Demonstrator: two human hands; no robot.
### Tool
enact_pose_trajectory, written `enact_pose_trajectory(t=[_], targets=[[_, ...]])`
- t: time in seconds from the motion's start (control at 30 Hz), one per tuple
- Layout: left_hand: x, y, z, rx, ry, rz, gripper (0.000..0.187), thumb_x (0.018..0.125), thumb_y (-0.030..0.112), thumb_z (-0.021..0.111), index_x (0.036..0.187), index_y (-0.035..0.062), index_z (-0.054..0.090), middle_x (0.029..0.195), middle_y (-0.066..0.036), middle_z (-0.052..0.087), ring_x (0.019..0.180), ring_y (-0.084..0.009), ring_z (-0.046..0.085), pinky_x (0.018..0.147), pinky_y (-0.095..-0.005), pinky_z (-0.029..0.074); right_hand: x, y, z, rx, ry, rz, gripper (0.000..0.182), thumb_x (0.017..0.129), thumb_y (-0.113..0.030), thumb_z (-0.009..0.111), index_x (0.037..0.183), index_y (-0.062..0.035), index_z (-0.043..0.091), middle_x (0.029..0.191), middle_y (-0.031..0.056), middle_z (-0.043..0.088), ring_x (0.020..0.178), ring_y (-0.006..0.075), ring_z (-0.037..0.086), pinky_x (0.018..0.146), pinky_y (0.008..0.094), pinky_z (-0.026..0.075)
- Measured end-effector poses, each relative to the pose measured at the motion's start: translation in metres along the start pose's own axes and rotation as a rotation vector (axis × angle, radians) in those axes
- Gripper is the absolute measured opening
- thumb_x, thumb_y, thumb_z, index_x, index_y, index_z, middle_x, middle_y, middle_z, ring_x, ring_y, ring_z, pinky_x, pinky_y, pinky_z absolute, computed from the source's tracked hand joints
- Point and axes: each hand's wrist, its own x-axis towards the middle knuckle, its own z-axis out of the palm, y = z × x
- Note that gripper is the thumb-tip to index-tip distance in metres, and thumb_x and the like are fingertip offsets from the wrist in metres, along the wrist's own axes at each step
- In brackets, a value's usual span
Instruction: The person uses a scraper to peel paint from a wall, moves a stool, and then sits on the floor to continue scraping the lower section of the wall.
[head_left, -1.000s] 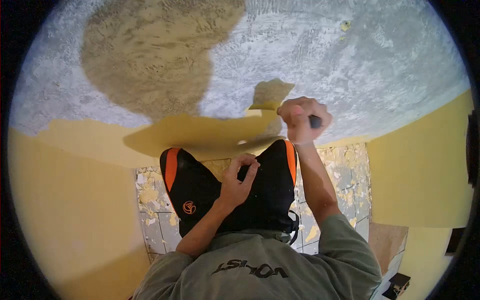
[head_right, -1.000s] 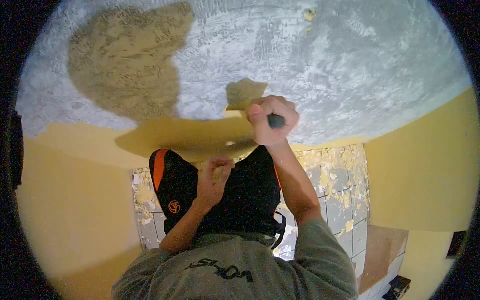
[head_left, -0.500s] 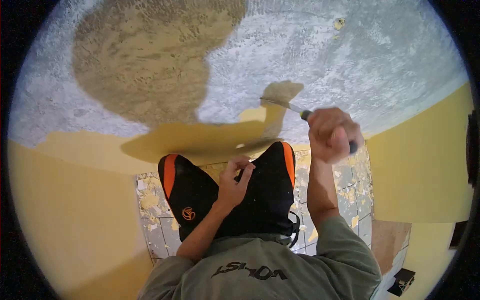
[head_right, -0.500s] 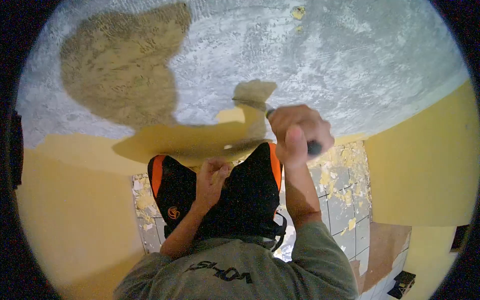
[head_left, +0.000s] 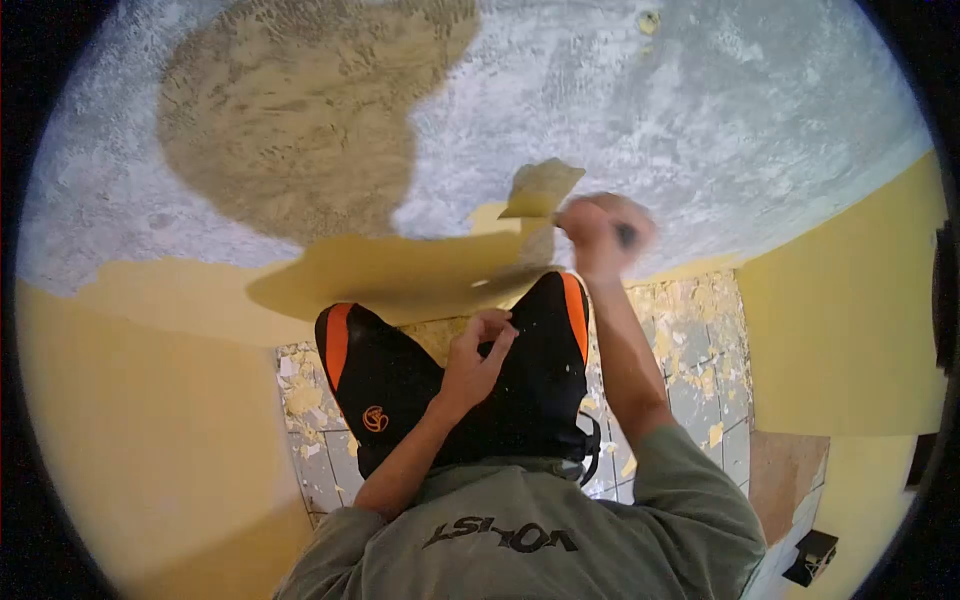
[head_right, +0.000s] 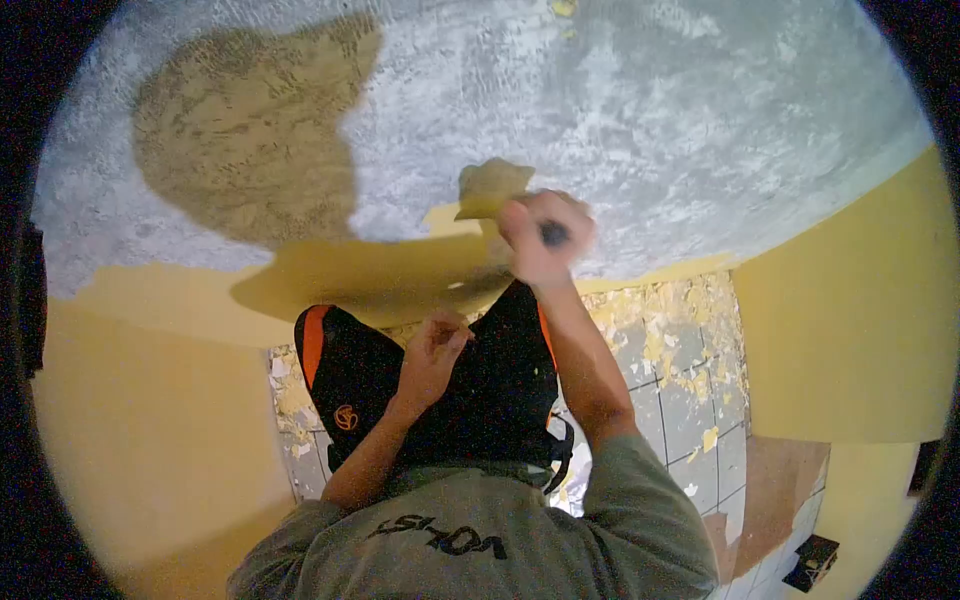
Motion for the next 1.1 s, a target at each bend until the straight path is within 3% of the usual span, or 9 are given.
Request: enact_pose_trajectory(t=[0.03, 0.23, 0.33, 0.47, 0.67, 0.8, 0.93, 1.0, 1.1], targets=[[0.002, 0.005, 0.002, -0.013, -0.015, 0.016, 0.019, 0.088, 0.011, 0.053, 0.102, -0.0005, 0.05, 0.091, -0.008, 0.06, 0.088, -0.0157, 0.058, 0.082, -0.03, 0.045, -0.001, 0.004, 0.012, 0.228, -0.029, 0.2, 0.029, 0.071, -0.001, 0.059, 0.049, -0.006, 0.041, 0.05, 0.005, 0.05, 0.043, 0.0132, 0.047, 0.044, 0.0242, 0.034], [0.011, -0.009, -0.007, -0.097, -0.001, -0.104, 0.027, 0.091, 0.023, 0.049, 0.105, 0.0003, 0.049, 0.094, -0.009, 0.06, 0.089, -0.0185, 0.059, 0.082, -0.0316, 0.046, -0.044, -0.023, -0.027, 0.543, 0.031, 0.085, 0.024, 0.076, 0.001, 0.052, 0.054, -0.0027, 0.042, 0.047, 0.0066, 0.046, 0.038, 0.014, 0.043, 0.038, 0.0252, 0.037], [0.019, -0.006, 0.006, -1.023, -0.198, -0.819, 0.061, 0.089, 0.054, 0.038, 0.113, -0.0011, 0.048, 0.096, -0.012, 0.06, 0.094, -0.0235, 0.058, 0.082, -0.0353, 0.048, -0.088, -0.042, -0.031, 0.665, 0.094, 0.224, 0.019, 0.079, 0.0, 0.05, 0.061, -0.0015, 0.046, 0.05, 0.0084, 0.047, 0.04, 0.0162, 0.044, 0.04, 0.0275, 0.04], [0.024, -0.014, 0.032, -1.355, -0.205, -0.949, 0.05, 0.091, 0.047, 0.038, 0.115, 0.0024, 0.044, 0.1, -0.013, 0.056, 0.087, -0.025, 0.058, 0.08, -0.0372, 0.05, -0.134, -0.073, -0.019, 0.483, -0.14, 0.282, 0.011, 0.075, 0.001, 0.055, 0.065, -0.0016, 0.051, 0.059, 0.0101, 0.053, 0.053, 0.0226, 0.052, 0.056, 0.0331, 0.047], [0.037, -0.004, 0.014, -1.227, 0.142, -0.647, 0.039, 0.095, 0.034, 0.036, 0.117, 0.0028, 0.041, 0.097, -0.012, 0.054, 0.086, -0.0218, 0.057, 0.078, -0.031, 0.05, -0.142, -0.096, -0.022, -0.109, -0.558, 0.545, 0.018, 0.07, -0.006, 0.065, 0.086, -0.0042, 0.057, 0.101, 0.0172, 0.048, 0.096, 0.0319, 0.052, 0.081, 0.0364, 0.043], [0.036, -0.008, 0.003, -1.063, 0.317, -0.42, 0.045, 0.094, 0.04, 0.036, 0.125, 0.0075, 0.035, 0.091, -0.007, 0.05, 0.078, -0.0188, 0.055, 0.078, -0.0342, 0.049, -0.146, -0.074, -0.016, 0.096, -0.606, 1.053, 0.039, 0.073, -0.002, 0.061, 0.111, -0.0022, 0.048, 0.099, 0.0168, 0.053, 0.088, 0.0228, 0.055, 0.081, 0.0323, 0.042], [0.036, -0.007, -0.011, -1.15, 0.335, -0.299, 0.045, 0.093, 0.044, 0.036, 0.118, 0.0067, 0.037, 0.084, -0.004, 0.046, 0.072, -0.0173, 0.053, 0.073, -0.0329, 0.049, -0.12, -0.065, 0.004, 0.091, -0.77, 0.784, 0.038, 0.079, -0.006, 0.055, 0.116, -0.0001, 0.046, 0.087, 0.0145, 0.056, 0.079, 0.0188, 0.055, 0.078, 0.0291, 0.043], [0.042, 0.0, -0.019, -1.284, 0.356, -0.26, 0.043, 0.094, 0.044, 0.035, 0.113, 0.006, 0.039, 0.083, -0.004, 0.045, 0.069, -0.0152, 0.052, 0.07, -0.0313, 0.048, -0.095, -0.073, 0.013, 0.141, -0.876, 1.28, 0.039, 0.087, -0.015, 0.048, 0.122, 0.0008, 0.043, 0.087, 0.016, 0.06, 0.081, 0.0223, 0.059, 0.077, 0.0293, 0.044], [0.059, 0.011, -0.025, -1.322, 0.412, -0.096, 0.038, 0.093, 0.045, 0.037, 0.102, 0.0081, 0.04, 0.08, -0.003, 0.044, 0.065, -0.0148, 0.051, 0.065, -0.0323, 0.048, -0.077, -0.076, 0.035, 0.072, -0.974, 1.198, 0.042, 0.092, -0.023, 0.043, 0.125, 0.0017, 0.043, 0.095, 0.0211, 0.061, 0.088, 0.0267, 0.061, 0.077, 0.0319, 0.044]])
